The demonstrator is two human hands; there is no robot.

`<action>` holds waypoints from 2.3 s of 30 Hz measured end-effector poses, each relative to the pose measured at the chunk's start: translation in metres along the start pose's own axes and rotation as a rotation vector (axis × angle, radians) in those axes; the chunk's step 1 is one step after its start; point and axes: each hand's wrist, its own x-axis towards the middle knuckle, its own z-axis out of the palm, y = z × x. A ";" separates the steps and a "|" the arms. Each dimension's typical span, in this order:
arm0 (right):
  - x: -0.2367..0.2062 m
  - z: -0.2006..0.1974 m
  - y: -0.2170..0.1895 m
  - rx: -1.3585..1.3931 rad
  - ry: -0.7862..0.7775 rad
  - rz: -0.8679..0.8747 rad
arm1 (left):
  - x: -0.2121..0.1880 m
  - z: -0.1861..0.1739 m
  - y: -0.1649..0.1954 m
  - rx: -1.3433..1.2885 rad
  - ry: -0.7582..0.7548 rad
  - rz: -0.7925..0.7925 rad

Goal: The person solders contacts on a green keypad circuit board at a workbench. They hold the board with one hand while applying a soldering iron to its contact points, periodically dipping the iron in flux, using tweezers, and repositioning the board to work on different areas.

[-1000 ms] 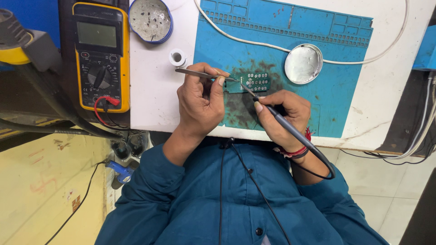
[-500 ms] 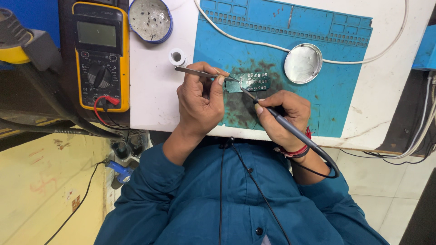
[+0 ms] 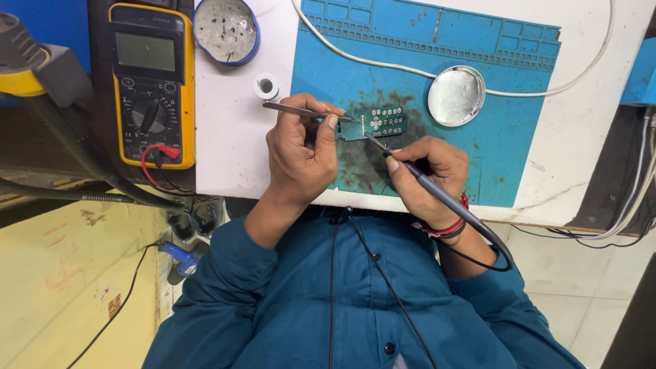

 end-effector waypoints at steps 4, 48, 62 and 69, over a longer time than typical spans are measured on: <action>0.001 -0.001 -0.001 -0.013 -0.017 0.000 | 0.000 0.000 0.000 -0.001 0.000 -0.011; 0.004 0.005 -0.007 -0.046 0.028 0.016 | 0.001 0.000 0.002 0.023 -0.015 -0.006; 0.005 0.008 -0.010 -0.045 0.044 0.028 | 0.000 0.000 0.002 0.034 -0.015 -0.006; 0.006 0.007 -0.011 -0.038 0.029 0.033 | 0.000 0.000 0.002 0.028 -0.017 -0.002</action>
